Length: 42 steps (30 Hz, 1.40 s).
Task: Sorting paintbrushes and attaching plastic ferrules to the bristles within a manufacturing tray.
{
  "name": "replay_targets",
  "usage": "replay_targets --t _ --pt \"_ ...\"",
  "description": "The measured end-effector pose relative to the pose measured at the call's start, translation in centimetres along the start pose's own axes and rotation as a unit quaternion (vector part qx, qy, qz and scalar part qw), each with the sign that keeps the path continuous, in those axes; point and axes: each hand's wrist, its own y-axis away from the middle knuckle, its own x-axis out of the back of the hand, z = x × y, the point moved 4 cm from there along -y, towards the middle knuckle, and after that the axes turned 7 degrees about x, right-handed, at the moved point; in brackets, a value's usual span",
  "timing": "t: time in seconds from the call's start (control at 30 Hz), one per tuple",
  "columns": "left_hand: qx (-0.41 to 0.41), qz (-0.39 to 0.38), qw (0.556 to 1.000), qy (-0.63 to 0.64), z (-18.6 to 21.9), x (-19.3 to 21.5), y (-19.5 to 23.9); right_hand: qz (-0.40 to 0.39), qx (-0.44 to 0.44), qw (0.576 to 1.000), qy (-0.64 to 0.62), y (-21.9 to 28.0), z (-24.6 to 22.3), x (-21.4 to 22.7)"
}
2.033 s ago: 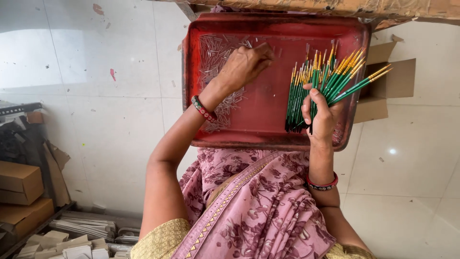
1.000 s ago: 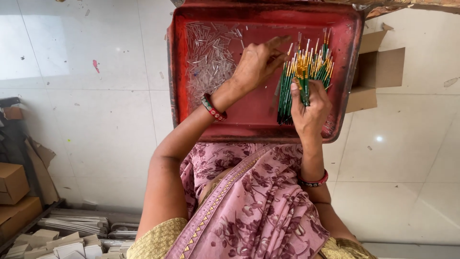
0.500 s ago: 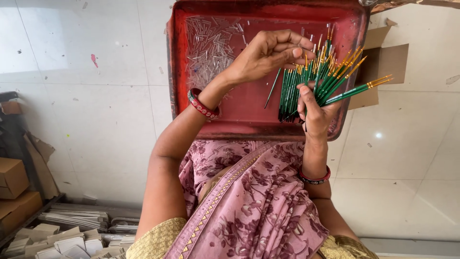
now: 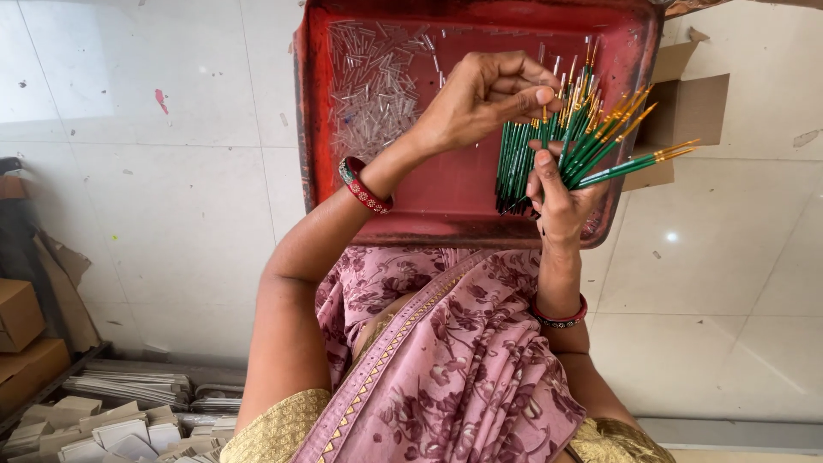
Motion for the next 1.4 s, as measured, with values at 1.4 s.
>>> replay_targets --t 1.4 --pt "0.035 -0.02 0.949 -0.314 0.0 -0.5 0.9 0.225 0.069 0.852 0.467 5.0 -4.9 24.1"
